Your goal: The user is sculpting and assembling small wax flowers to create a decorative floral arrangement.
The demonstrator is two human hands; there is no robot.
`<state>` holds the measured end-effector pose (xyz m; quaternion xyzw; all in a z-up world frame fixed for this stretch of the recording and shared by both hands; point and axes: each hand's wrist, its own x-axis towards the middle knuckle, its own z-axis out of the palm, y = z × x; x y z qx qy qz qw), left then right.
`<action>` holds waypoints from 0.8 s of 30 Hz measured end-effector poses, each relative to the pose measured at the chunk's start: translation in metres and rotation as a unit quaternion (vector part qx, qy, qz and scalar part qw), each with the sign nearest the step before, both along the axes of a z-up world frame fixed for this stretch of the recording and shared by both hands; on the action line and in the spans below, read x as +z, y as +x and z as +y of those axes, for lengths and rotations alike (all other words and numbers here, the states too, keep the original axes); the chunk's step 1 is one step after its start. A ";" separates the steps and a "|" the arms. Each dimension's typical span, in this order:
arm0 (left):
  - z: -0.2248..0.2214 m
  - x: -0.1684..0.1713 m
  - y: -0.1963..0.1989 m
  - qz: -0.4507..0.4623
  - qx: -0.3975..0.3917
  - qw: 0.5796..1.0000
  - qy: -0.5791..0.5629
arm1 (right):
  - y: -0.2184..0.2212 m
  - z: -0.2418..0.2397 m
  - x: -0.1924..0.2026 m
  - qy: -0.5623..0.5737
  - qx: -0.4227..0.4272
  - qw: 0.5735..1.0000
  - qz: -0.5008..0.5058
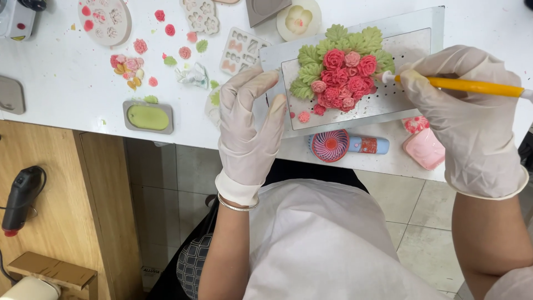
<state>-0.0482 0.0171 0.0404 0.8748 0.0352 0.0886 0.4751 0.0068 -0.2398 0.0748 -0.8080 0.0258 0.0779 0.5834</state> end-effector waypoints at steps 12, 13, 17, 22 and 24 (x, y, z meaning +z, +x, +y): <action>0.006 -0.002 -0.003 -0.003 -0.006 1.000 0.008 | 0.000 0.005 0.012 -0.213 0.078 0.974 -0.015; 0.007 -0.003 -0.003 -0.006 -0.007 1.000 0.013 | -0.005 0.004 0.015 -0.180 0.043 0.983 0.011; 0.004 -0.001 -0.003 0.012 -0.008 1.000 0.011 | -0.024 -0.025 -0.003 -0.176 0.027 0.982 0.058; -0.001 -0.003 -0.003 0.012 -0.029 0.999 0.008 | -0.026 -0.001 0.008 -0.066 -0.039 0.997 0.007; -0.004 -0.002 -0.002 0.013 -0.041 0.999 0.007 | -0.028 -0.003 0.003 -0.035 -0.026 0.999 -0.024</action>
